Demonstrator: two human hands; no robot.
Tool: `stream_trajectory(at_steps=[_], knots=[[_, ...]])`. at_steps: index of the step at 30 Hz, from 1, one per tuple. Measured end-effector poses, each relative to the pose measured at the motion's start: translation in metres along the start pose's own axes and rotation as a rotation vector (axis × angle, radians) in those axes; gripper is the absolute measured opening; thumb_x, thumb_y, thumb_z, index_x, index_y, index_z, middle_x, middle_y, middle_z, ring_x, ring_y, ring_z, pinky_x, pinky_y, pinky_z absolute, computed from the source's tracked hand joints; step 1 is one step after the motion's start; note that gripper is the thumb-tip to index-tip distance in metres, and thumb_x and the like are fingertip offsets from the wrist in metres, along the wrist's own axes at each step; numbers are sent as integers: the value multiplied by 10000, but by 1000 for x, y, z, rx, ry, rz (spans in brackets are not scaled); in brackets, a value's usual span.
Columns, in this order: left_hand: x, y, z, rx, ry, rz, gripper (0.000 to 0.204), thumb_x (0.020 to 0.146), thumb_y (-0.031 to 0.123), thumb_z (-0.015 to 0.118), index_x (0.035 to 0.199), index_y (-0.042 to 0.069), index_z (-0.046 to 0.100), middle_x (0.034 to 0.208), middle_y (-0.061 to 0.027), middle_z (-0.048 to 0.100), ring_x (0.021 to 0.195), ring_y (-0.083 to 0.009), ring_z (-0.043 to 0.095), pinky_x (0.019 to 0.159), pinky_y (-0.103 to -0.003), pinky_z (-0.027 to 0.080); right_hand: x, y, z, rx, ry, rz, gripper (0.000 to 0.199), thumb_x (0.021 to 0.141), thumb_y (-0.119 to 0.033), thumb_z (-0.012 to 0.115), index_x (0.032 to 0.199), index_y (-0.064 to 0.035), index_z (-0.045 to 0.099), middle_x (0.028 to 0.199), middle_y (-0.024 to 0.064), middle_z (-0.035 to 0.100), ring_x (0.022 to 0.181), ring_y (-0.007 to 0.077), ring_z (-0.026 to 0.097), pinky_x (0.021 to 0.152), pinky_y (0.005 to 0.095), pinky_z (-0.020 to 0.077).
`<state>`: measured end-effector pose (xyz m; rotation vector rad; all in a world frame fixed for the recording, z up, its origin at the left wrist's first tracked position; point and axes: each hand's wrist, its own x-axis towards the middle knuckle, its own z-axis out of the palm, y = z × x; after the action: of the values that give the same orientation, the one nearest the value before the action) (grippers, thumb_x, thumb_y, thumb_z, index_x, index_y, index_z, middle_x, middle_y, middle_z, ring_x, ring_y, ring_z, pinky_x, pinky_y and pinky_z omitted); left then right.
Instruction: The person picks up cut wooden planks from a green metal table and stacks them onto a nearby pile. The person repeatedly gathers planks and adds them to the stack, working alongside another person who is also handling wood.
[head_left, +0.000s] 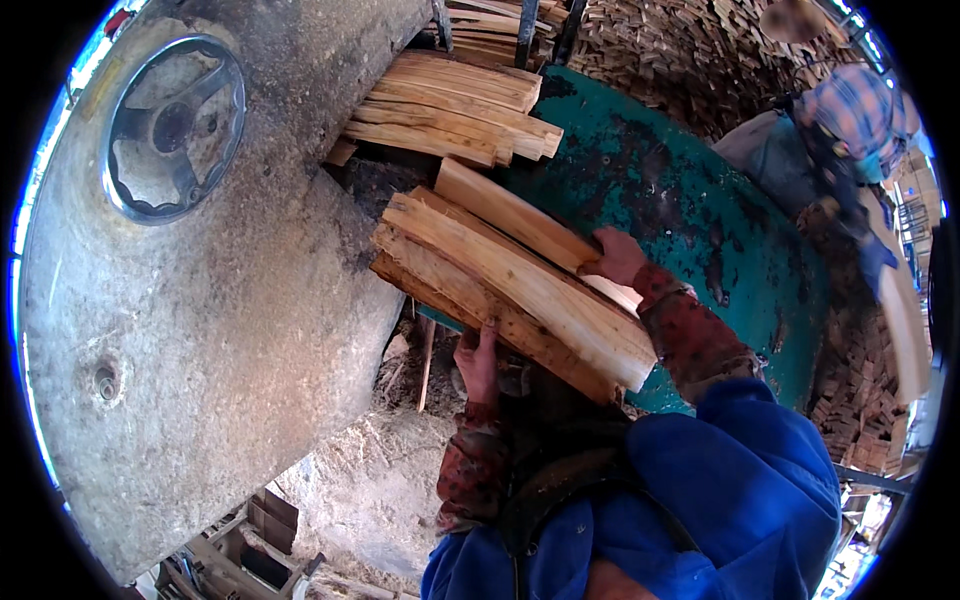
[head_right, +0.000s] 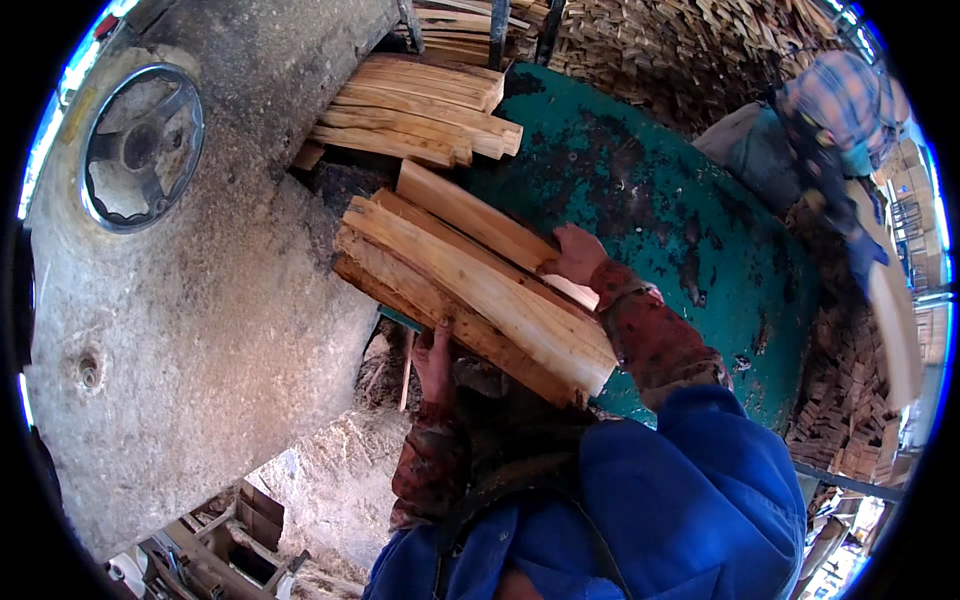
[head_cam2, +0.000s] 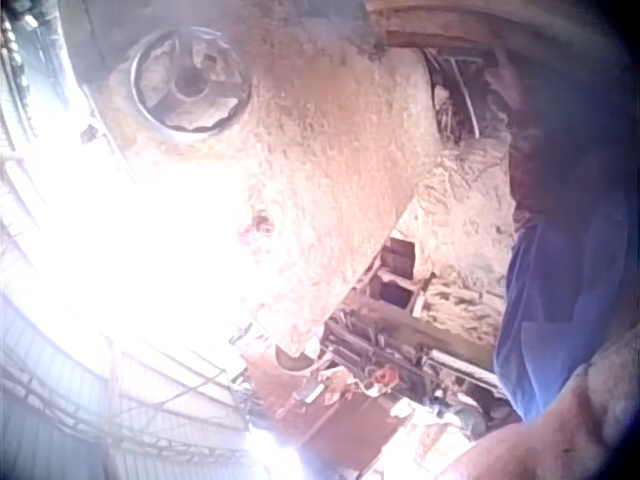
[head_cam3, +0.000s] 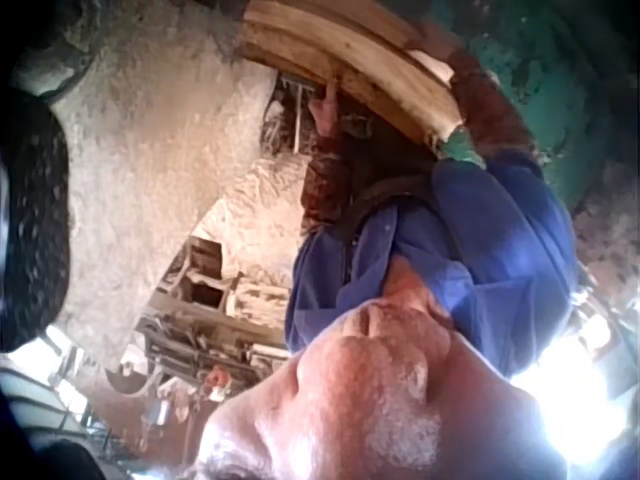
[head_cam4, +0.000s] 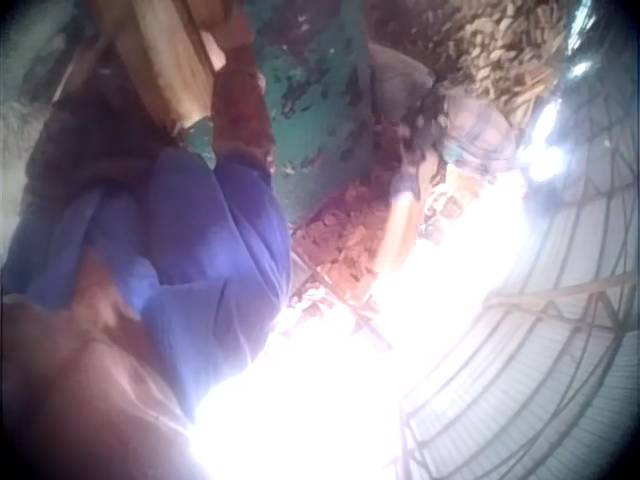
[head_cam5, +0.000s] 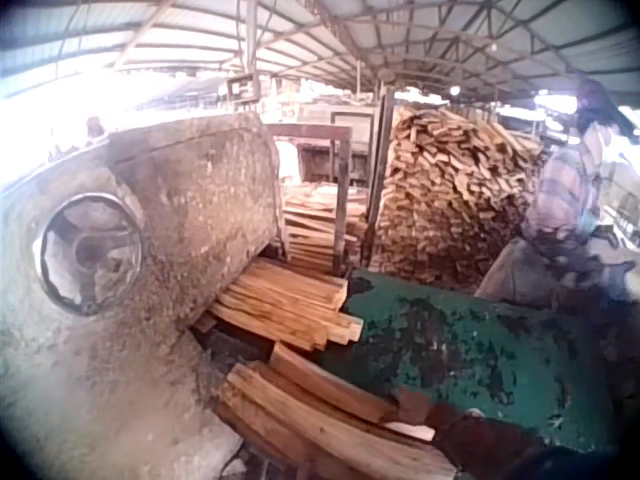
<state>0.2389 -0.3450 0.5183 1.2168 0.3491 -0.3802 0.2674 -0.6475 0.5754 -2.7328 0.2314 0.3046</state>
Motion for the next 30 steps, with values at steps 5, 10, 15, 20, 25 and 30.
stream_trajectory(at_steps=[5, 10, 15, 20, 25, 30], knots=[[-5, 4, 6, -62, 12, 47, 444, 928, 236, 693, 1255, -42, 578, 1155, -74, 642, 1009, -185, 610, 859, -327, 515, -50, 26, -2, -71, 135, -20, 345, 734, -171, 732, 1053, -80, 640, 993, 152, 539, 973, 364, 584, 768, 483, 488], [1, -7, -1, -45, 6, 24, 467, 920, 274, 692, 1251, -35, 579, 1156, -87, 639, 984, -196, 625, 836, -351, 539, -94, 55, 1, -85, 366, -77, 502, 731, -109, 720, 1223, -149, 624, 1131, 121, 547, 1107, 333, 523, 884, 459, 438], [0, -5, 1, 6, 46, -1, 499, 923, 332, 678, 1251, -32, 583, 1147, -116, 641, 987, -215, 629, 858, -363, 536, -110, 45, 22, -88, 328, -38, 661, 738, -53, 677, 1364, -173, 506, 1259, 126, 513, 1225, 336, 461, 996, 494, 344], [2, -1, 8, 2, 45, -5, 502, 926, 341, 675, 1266, -17, 585, 1166, -126, 639, 990, -236, 630, 858, -378, 540, -132, 85, 16, -251, 319, 23, 631, 741, -23, 627, 1347, -163, 517, 1287, 115, 517, 1218, 348, 471, 1007, 496, 333], [9, -17, -11, 3, 47, 7, 491, 922, 307, 686, 1257, -33, 571, 1168, -100, 637, 976, -203, 634, 842, -371, 549, -189, 198, -2, -347, 316, 273, 615, 748, -142, 729, 1329, -89, 536, 1293, 198, 522, 1219, 406, 478, 1030, 500, 380], [4, -5, -3, -37, 9, -14, 457, 914, 265, 703, 1244, -28, 583, 1151, -84, 643, 991, -178, 615, 847, -339, 526, -161, 156, -42, 323, 156, 370, 609, 816, -279, 776, 1306, 7, 556, 1231, 210, 591, 1148, 320, 584, 974, 400, 471]])
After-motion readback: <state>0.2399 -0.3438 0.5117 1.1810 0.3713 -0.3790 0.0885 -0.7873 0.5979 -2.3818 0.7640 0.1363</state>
